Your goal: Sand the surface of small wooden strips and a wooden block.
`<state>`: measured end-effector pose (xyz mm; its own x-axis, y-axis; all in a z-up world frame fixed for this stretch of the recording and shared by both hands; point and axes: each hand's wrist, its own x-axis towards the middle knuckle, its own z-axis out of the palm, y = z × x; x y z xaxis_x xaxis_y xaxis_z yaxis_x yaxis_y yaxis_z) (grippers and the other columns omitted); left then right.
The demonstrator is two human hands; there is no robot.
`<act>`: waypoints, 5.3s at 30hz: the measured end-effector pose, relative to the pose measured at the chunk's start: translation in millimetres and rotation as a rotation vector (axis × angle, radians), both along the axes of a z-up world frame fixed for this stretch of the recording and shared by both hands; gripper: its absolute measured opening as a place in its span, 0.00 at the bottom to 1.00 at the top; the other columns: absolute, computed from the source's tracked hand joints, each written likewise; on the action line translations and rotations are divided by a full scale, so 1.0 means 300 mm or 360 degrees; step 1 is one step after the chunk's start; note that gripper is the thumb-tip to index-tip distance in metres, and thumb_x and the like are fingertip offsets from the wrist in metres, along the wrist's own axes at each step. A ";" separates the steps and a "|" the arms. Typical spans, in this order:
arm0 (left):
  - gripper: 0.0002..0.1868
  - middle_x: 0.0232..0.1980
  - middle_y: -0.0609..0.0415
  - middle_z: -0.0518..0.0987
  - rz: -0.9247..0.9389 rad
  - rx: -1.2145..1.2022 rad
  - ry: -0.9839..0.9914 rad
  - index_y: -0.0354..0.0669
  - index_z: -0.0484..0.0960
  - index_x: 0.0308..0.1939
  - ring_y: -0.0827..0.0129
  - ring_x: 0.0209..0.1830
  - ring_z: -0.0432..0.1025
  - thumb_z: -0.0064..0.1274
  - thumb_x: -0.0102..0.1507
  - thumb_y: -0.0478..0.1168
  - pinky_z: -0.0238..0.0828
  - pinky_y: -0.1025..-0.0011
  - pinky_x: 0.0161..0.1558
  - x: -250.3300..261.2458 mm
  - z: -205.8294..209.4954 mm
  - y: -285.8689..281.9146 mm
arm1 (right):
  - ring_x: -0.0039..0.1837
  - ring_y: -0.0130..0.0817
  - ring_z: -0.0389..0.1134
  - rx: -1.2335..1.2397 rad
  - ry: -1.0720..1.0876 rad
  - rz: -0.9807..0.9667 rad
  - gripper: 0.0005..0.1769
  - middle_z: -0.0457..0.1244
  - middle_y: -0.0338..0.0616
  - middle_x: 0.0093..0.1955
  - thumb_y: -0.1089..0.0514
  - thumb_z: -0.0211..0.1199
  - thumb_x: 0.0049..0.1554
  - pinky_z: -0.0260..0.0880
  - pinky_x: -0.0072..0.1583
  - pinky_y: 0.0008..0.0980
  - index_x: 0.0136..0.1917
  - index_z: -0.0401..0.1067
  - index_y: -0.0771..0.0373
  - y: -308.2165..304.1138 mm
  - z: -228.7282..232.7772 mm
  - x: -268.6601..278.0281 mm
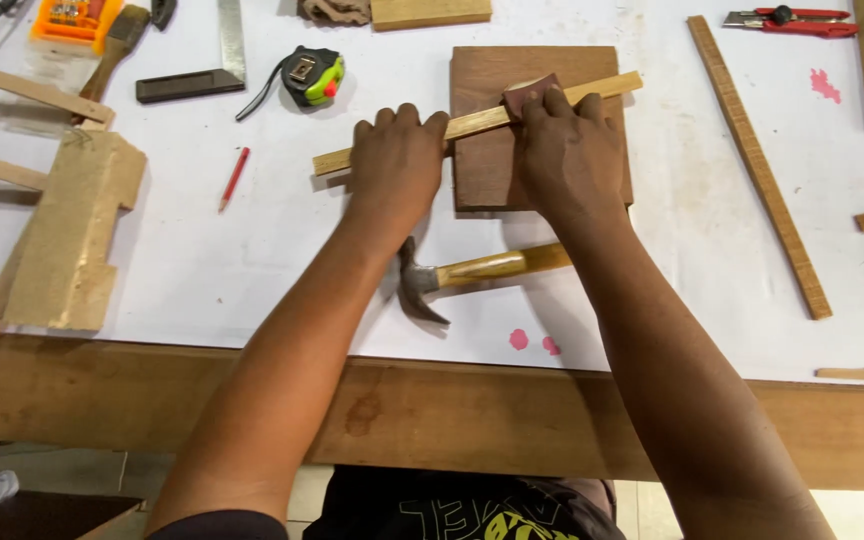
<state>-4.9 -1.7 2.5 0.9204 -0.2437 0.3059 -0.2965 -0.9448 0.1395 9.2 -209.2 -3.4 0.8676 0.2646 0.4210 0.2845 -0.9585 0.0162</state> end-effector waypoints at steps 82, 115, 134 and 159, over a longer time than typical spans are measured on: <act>0.40 0.75 0.45 0.60 -0.0200 -0.0044 0.0438 0.52 0.59 0.75 0.51 0.78 0.52 0.48 0.64 0.63 0.41 0.39 0.74 -0.008 0.055 -0.240 | 0.63 0.51 0.65 0.0362 0.0189 -0.0027 0.20 0.69 0.45 0.60 0.50 0.66 0.56 0.64 0.61 0.48 0.62 0.77 0.49 -0.183 0.045 -0.050; 0.33 0.82 0.35 0.51 -0.0167 -0.0133 0.0320 0.34 0.56 0.76 0.44 0.83 0.41 0.39 0.73 0.50 0.45 0.50 0.78 0.116 -0.091 0.083 | 0.57 0.52 0.66 0.0021 -0.0044 -0.0065 0.12 0.65 0.52 0.55 0.53 0.65 0.62 0.74 0.42 0.40 0.57 0.82 0.52 0.013 0.049 -0.081; 0.35 0.81 0.32 0.55 -0.0042 -0.0090 0.0032 0.27 0.56 0.77 0.42 0.83 0.48 0.43 0.72 0.45 0.46 0.52 0.79 0.086 -0.153 -0.053 | 0.57 0.45 0.67 0.0265 0.0096 0.0027 0.12 0.68 0.45 0.55 0.58 0.63 0.60 0.71 0.58 0.45 0.56 0.80 0.61 -0.064 0.037 -0.103; 0.41 0.80 0.37 0.51 0.0092 0.0009 0.0344 0.34 0.54 0.77 0.28 0.78 0.39 0.50 0.62 0.39 0.45 0.43 0.73 0.102 -0.068 0.111 | 0.62 0.46 0.67 0.0265 0.0115 -0.0012 0.14 0.68 0.44 0.59 0.59 0.63 0.62 0.73 0.58 0.44 0.61 0.80 0.59 -0.042 0.049 -0.112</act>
<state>25.6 31.5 -18.0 0.9769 -0.1897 0.0986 -0.2055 -0.9604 0.1883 -24.4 -221.9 11.2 0.8988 0.1900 0.3951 0.2722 -0.9483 -0.1631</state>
